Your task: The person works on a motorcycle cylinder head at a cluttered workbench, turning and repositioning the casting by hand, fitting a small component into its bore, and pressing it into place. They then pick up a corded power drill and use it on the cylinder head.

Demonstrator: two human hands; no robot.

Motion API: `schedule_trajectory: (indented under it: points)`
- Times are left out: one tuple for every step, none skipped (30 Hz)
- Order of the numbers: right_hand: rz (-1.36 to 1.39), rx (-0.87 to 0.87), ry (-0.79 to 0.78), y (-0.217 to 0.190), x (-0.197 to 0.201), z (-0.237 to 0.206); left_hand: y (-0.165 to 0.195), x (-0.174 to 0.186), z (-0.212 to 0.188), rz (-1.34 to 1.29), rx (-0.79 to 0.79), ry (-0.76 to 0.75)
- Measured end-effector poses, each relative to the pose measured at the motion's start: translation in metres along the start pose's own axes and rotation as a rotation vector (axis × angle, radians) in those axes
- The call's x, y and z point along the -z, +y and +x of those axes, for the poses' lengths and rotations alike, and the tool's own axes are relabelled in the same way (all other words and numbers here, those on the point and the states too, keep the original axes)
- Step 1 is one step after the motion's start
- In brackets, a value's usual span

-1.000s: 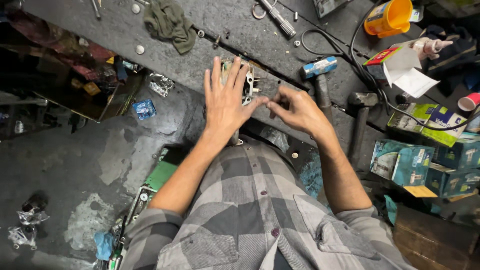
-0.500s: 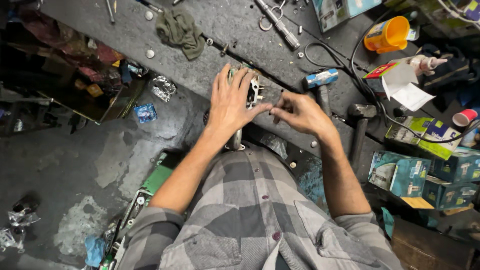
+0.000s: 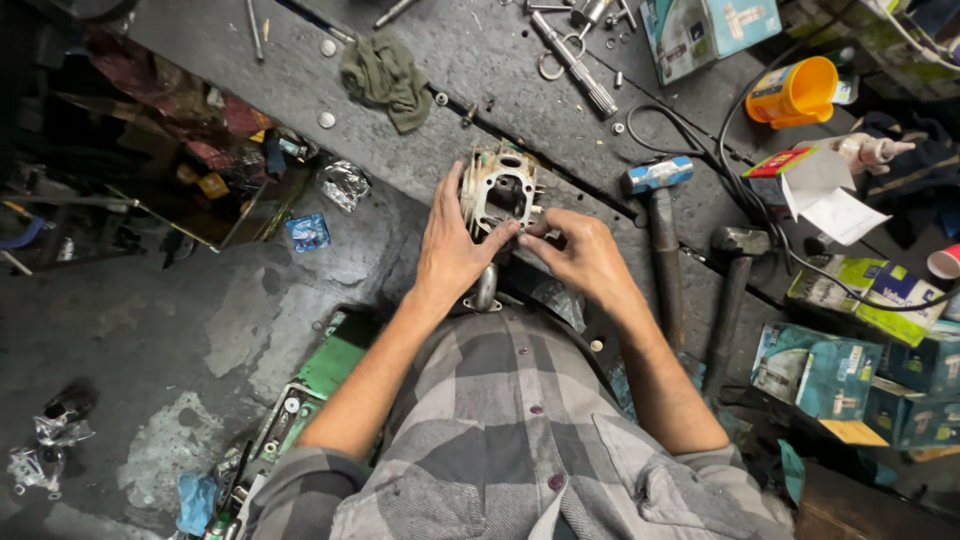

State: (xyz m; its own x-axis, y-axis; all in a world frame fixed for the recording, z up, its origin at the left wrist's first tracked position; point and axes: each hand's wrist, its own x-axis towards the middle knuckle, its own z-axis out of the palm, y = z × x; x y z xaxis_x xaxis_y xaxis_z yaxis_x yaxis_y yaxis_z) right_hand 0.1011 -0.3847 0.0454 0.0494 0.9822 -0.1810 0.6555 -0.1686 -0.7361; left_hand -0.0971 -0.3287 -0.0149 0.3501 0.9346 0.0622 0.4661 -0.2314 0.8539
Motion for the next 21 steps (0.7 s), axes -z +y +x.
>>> schedule_trajectory:
  points:
    - [0.025, 0.064, 0.023, 0.0, -0.001, 0.001, -0.001, 0.0, -0.002, -0.005, 0.011, -0.007]
    - [0.014, 0.076, -0.003, 0.0, -0.001, 0.004, -0.002, -0.001, -0.003, -0.01, 0.022, -0.013]
    - [0.003, 0.088, -0.029, 0.0, 0.0, 0.006, -0.002, -0.001, -0.003, -0.015, 0.031, -0.019]
    - [-0.011, 0.097, -0.053, 0.0, 0.004, 0.008, -0.001, 0.0, -0.003, 0.0, 0.032, -0.008]
    - [-0.009, 0.114, -0.042, -0.001, 0.007, 0.01, 0.001, 0.0, -0.002, 0.015, 0.03, 0.003]
    - [-0.007, 0.135, -0.029, -0.003, 0.011, 0.013, 0.003, 0.001, -0.001, 0.03, 0.023, 0.016]
    - [-0.004, 0.155, -0.018, -0.005, 0.014, 0.015, 0.005, 0.001, 0.002, 0.033, 0.05, 0.018]
    - [-0.021, 0.121, -0.044, -0.009, 0.017, 0.018, 0.007, 0.002, 0.004, 0.037, 0.079, 0.018]
    - [-0.037, 0.086, -0.072, -0.012, 0.021, 0.02, 0.01, 0.003, 0.004, 0.042, 0.111, 0.017]
    - [-0.056, 0.05, -0.101, -0.016, 0.023, 0.022, 0.012, 0.005, 0.003, 0.021, 0.09, 0.018]
    - [-0.063, 0.022, -0.15, -0.018, 0.025, 0.023, 0.014, 0.007, 0.002, -0.002, 0.065, 0.02]
    - [-0.07, -0.003, -0.195, -0.021, 0.027, 0.025, 0.016, 0.009, 0.002, -0.024, 0.036, 0.024]
    - [-0.074, -0.03, -0.24, -0.023, 0.027, 0.025, 0.018, 0.01, 0.002, 0.015, 0.029, 0.045]
    - [-0.073, 0.02, -0.18, -0.024, 0.027, 0.026, 0.019, 0.012, 0.003, 0.055, 0.028, 0.063]
    - [-0.071, 0.068, -0.125, -0.024, 0.025, 0.026, 0.02, 0.013, 0.001, 0.095, 0.032, 0.082]
    - [-0.069, 0.116, -0.072, -0.024, 0.024, 0.025, 0.022, 0.013, 0.001, 0.104, 0.041, 0.085]
    - [-0.06, 0.099, -0.095, -0.024, 0.023, 0.025, 0.022, 0.014, 0.002, 0.112, 0.049, 0.087]
    - [-0.053, 0.078, -0.118, -0.023, 0.022, 0.024, 0.023, 0.015, 0.002, 0.117, 0.057, 0.087]
    - [-0.05, 0.056, -0.141, -0.023, 0.021, 0.023, 0.024, 0.016, 0.002, 0.1, 0.034, 0.08]
    - [-0.07, 0.062, -0.131, -0.023, 0.02, 0.022, 0.024, 0.017, 0.001, 0.084, 0.002, 0.077]
    - [-0.086, 0.073, -0.118, -0.022, 0.02, 0.022, 0.025, 0.018, 0.002, 0.074, -0.034, 0.076]
